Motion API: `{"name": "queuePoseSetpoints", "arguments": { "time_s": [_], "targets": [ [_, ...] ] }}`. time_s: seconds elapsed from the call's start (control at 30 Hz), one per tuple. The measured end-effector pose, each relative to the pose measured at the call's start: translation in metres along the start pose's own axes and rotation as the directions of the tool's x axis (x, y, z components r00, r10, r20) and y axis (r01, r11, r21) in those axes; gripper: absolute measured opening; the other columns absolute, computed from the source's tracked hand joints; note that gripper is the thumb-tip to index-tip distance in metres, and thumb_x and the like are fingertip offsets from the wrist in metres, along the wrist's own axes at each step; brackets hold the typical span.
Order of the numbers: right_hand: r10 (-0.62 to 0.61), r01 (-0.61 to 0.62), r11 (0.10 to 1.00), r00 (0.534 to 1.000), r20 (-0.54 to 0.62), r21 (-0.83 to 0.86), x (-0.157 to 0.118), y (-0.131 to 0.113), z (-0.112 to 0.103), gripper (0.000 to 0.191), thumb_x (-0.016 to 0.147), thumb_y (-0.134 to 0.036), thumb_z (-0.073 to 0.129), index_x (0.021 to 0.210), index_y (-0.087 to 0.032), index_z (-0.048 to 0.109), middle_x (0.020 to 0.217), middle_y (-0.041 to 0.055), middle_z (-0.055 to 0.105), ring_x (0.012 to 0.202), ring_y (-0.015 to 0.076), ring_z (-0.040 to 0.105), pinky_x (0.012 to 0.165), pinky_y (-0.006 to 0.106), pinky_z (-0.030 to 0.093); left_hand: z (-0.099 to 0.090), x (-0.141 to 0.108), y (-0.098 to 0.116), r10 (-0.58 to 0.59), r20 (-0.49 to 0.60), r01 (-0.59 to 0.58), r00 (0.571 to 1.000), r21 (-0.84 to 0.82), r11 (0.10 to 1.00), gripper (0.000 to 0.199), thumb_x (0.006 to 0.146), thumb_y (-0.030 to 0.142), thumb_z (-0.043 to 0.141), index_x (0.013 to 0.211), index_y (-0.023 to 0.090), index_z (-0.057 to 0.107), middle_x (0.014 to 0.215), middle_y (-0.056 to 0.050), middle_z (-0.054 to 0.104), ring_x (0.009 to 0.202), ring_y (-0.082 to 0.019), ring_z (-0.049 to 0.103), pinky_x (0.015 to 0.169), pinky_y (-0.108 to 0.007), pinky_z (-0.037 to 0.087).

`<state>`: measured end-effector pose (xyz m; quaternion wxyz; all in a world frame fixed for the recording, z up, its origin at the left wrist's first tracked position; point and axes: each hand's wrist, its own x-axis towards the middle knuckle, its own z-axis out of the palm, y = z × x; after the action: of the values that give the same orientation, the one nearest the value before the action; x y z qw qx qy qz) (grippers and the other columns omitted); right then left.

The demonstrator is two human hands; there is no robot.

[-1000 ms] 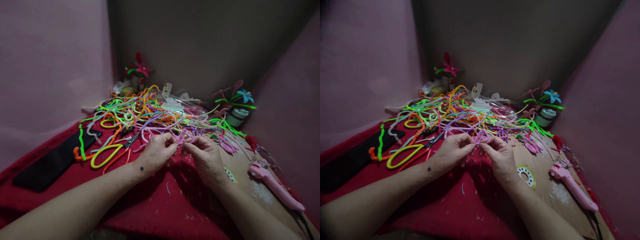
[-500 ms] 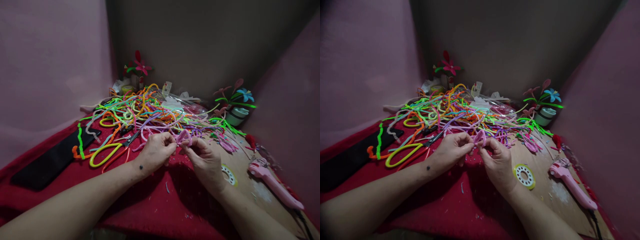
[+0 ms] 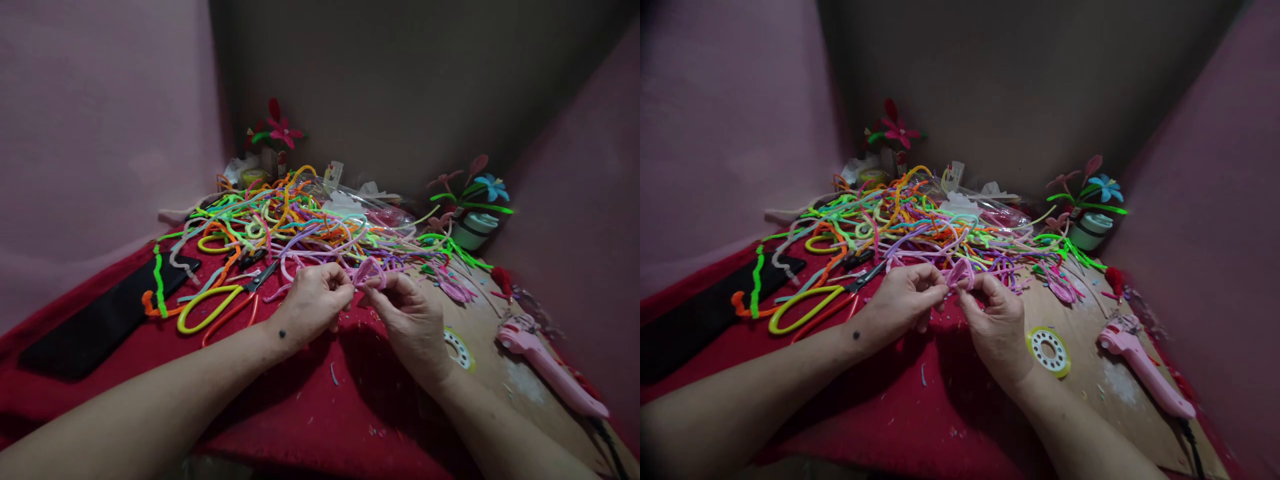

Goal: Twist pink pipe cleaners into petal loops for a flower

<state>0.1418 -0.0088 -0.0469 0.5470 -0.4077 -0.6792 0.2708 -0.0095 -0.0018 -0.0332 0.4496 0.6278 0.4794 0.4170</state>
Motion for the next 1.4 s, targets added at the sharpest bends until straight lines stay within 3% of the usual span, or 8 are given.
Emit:
{"name": "queuePoseSetpoints", "arguments": {
  "time_s": [0.13, 0.4, 0.6, 0.83, 1.07, 1.2, 1.27, 1.4],
  "targets": [
    [0.036, -0.035, 0.998, 0.999, -0.014, 0.044, 0.002, -0.002, 0.002, 0.005, 0.077, -0.018, 0.060, 0.082, -0.019, 0.060, 0.076, 0.0006, 0.063, 0.070, 0.0140, 0.062, 0.067, 0.028, 0.050, 0.000, 0.001, 0.002, -0.013, 0.004, 0.013, 1.000, -0.025, 1.000, 0.010, 0.075, 0.023, 0.050, 0.067, 0.017, 0.052, 0.056, 0.003, 0.058, 0.031, -0.006, 0.047, 0.029, -0.016, 0.033],
    [0.014, -0.011, 0.997, 1.000, 0.028, -0.080, 0.000, 0.004, 0.000, 0.003, 0.078, -0.019, 0.058, 0.078, -0.018, 0.061, 0.073, 0.0010, 0.062, 0.068, 0.0128, 0.058, 0.066, 0.026, 0.047, 0.001, -0.002, 0.005, -0.019, 0.005, 0.019, 1.000, 0.017, 1.000, 0.011, 0.075, 0.023, 0.050, 0.066, 0.016, 0.051, 0.056, 0.004, 0.057, 0.031, -0.006, 0.048, 0.030, -0.015, 0.034],
    [0.187, -0.184, 0.969, 0.982, -0.001, 0.163, 0.005, -0.004, 0.003, 0.008, 0.073, -0.023, 0.064, 0.074, -0.017, 0.059, 0.066, -0.0007, 0.062, 0.059, 0.0114, 0.058, 0.057, 0.024, 0.048, 0.000, -0.001, 0.003, 0.011, -0.016, -0.010, 1.000, 0.062, 0.998, 0.013, 0.077, 0.026, 0.049, 0.068, 0.016, 0.052, 0.056, 0.003, 0.056, 0.032, -0.006, 0.049, 0.030, -0.016, 0.033],
    [0.197, -0.191, 0.949, 0.980, 0.003, 0.252, 0.006, -0.007, 0.003, 0.009, 0.073, -0.023, 0.066, 0.074, -0.017, 0.059, 0.066, -0.0008, 0.062, 0.059, 0.0113, 0.059, 0.057, 0.025, 0.049, 0.000, 0.000, 0.002, 0.008, 0.002, -0.008, 1.000, 0.073, 0.997, 0.012, 0.076, 0.024, 0.049, 0.068, 0.016, 0.051, 0.056, 0.003, 0.058, 0.031, -0.006, 0.049, 0.030, -0.015, 0.033],
    [0.086, -0.086, 0.996, 0.996, -0.005, 0.001, 0.003, -0.003, 0.000, 0.005, 0.077, -0.022, 0.061, 0.079, -0.017, 0.061, 0.072, 0.0009, 0.062, 0.066, 0.0128, 0.058, 0.063, 0.027, 0.048, 0.000, 0.001, 0.001, -0.001, 0.008, 0.000, 1.000, 0.071, 0.997, 0.012, 0.076, 0.024, 0.048, 0.068, 0.017, 0.051, 0.058, 0.002, 0.059, 0.032, -0.006, 0.048, 0.031, -0.016, 0.033],
    [0.032, -0.029, 0.994, 0.999, 0.029, -0.108, 0.002, 0.000, 0.000, 0.005, 0.077, -0.020, 0.059, 0.080, -0.017, 0.062, 0.075, 0.0021, 0.063, 0.069, 0.0132, 0.057, 0.066, 0.027, 0.046, 0.002, -0.002, 0.004, 0.040, -0.041, -0.033, 0.998, 0.164, 0.986, 0.012, 0.076, 0.023, 0.049, 0.067, 0.016, 0.053, 0.055, 0.003, 0.057, 0.034, -0.006, 0.048, 0.035, -0.016, 0.033],
    [0.069, -0.064, 0.995, 0.996, 0.060, -0.071, 0.003, 0.001, 0.000, 0.005, 0.076, -0.020, 0.060, 0.079, -0.017, 0.063, 0.074, 0.0022, 0.063, 0.068, 0.0133, 0.057, 0.065, 0.026, 0.045, 0.004, -0.004, 0.005, 0.070, -0.070, -0.053, 0.995, 0.227, 0.973, 0.011, 0.075, 0.020, 0.049, 0.066, 0.016, 0.053, 0.052, 0.003, 0.055, 0.035, -0.006, 0.047, 0.036, -0.016, 0.033],
    [0.260, -0.285, 0.943, 0.953, 0.154, 0.172, 0.008, 0.000, 0.000, 0.011, 0.073, -0.027, 0.065, 0.073, -0.017, 0.064, 0.067, 0.0003, 0.062, 0.061, 0.0120, 0.056, 0.059, 0.025, 0.045, 0.004, -0.004, 0.004, 0.110, -0.085, -0.084, 0.990, 0.264, 0.961, 0.012, 0.077, 0.020, 0.048, 0.067, 0.016, 0.054, 0.049, 0.003, 0.054, 0.036, -0.006, 0.047, 0.037, -0.016, 0.033]
  ]
}}
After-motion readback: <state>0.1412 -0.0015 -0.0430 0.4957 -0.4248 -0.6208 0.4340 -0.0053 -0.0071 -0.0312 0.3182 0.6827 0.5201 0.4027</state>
